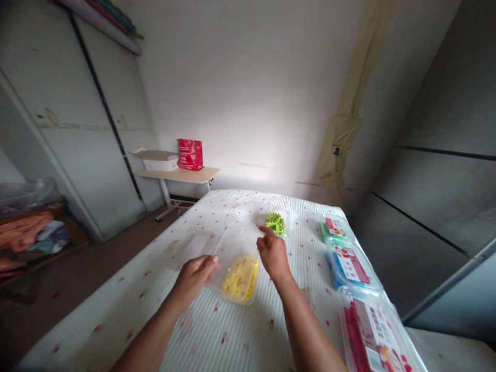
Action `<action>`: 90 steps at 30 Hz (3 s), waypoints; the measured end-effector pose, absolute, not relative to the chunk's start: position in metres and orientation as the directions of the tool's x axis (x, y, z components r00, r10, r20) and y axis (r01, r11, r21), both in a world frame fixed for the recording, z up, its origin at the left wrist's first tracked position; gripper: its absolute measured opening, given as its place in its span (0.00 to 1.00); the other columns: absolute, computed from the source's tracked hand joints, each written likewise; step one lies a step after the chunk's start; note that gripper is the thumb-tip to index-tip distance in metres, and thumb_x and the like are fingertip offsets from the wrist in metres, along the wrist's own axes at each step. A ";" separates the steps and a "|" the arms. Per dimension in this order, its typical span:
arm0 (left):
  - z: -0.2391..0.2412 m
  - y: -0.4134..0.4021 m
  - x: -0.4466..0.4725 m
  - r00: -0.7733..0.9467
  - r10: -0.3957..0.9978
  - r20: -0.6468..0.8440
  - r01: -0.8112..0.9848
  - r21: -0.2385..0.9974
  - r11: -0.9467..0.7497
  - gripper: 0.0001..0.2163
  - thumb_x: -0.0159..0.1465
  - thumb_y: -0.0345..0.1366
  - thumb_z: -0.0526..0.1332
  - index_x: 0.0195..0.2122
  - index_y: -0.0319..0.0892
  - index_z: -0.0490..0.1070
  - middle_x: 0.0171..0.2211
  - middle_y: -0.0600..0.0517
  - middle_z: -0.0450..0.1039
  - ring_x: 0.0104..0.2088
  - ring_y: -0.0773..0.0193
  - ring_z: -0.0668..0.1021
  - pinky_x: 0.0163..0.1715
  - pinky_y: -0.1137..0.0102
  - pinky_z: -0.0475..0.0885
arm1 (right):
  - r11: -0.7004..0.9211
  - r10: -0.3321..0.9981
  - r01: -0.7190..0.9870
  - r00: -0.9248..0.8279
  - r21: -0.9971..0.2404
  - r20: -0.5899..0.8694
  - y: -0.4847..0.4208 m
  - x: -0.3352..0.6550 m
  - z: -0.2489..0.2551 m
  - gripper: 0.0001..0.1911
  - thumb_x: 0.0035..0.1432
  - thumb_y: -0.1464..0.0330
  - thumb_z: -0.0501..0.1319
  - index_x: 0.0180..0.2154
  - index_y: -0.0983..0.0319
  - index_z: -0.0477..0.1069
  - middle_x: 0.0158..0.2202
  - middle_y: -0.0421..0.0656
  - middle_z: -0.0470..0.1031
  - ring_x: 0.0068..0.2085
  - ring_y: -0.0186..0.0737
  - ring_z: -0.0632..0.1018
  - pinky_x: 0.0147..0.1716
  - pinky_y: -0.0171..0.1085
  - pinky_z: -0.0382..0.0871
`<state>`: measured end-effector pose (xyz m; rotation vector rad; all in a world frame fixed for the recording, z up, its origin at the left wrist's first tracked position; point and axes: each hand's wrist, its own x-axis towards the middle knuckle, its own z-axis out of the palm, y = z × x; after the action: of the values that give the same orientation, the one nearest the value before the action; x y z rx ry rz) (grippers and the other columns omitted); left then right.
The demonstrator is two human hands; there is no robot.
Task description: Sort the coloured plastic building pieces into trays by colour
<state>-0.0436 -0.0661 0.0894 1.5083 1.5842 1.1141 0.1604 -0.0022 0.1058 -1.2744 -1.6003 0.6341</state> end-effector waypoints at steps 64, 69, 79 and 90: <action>0.034 0.024 -0.021 -0.078 0.996 -0.043 -0.108 0.994 0.034 0.14 0.51 0.46 0.58 0.26 0.39 0.72 0.22 0.53 0.74 0.27 0.62 0.76 0.27 0.71 0.67 | -0.036 0.992 -0.133 0.114 -0.991 -0.052 0.008 0.153 0.037 0.16 0.48 0.55 0.58 0.25 0.60 0.62 0.17 0.33 0.62 0.18 0.30 0.63 0.17 0.31 0.55; 0.031 -0.001 -0.029 0.022 0.999 -0.042 -0.197 0.979 0.046 0.16 0.48 0.39 0.61 0.36 0.38 0.74 0.33 0.50 0.78 0.38 0.58 0.77 0.40 0.67 0.69 | -0.066 0.996 -0.106 0.048 -0.992 -0.071 -0.008 0.157 0.032 0.15 0.47 0.58 0.59 0.32 0.62 0.68 0.23 0.36 0.69 0.23 0.33 0.69 0.21 0.31 0.60; 0.027 -0.037 -0.044 0.185 0.980 -0.067 -0.349 0.928 0.130 0.18 0.47 0.34 0.65 0.41 0.39 0.75 0.43 0.49 0.77 0.51 0.54 0.72 0.53 0.64 0.62 | -0.063 0.998 -0.133 0.010 -0.989 -0.065 -0.033 0.158 0.027 0.19 0.43 0.63 0.62 0.40 0.62 0.71 0.36 0.44 0.77 0.36 0.43 0.76 0.33 0.37 0.68; 0.020 -0.036 -0.044 0.088 0.984 -0.154 -0.304 0.937 0.174 0.22 0.42 0.39 0.69 0.40 0.38 0.75 0.45 0.44 0.76 0.52 0.50 0.72 0.54 0.59 0.63 | 0.038 0.999 -0.144 -0.007 -0.989 0.039 -0.032 0.155 0.020 0.18 0.46 0.66 0.58 0.41 0.63 0.70 0.37 0.44 0.77 0.37 0.41 0.76 0.37 0.37 0.69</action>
<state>-0.0436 -0.0363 0.0204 0.8878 1.0068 1.1751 0.1550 -0.0316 0.0198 -1.0700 -1.1273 1.2525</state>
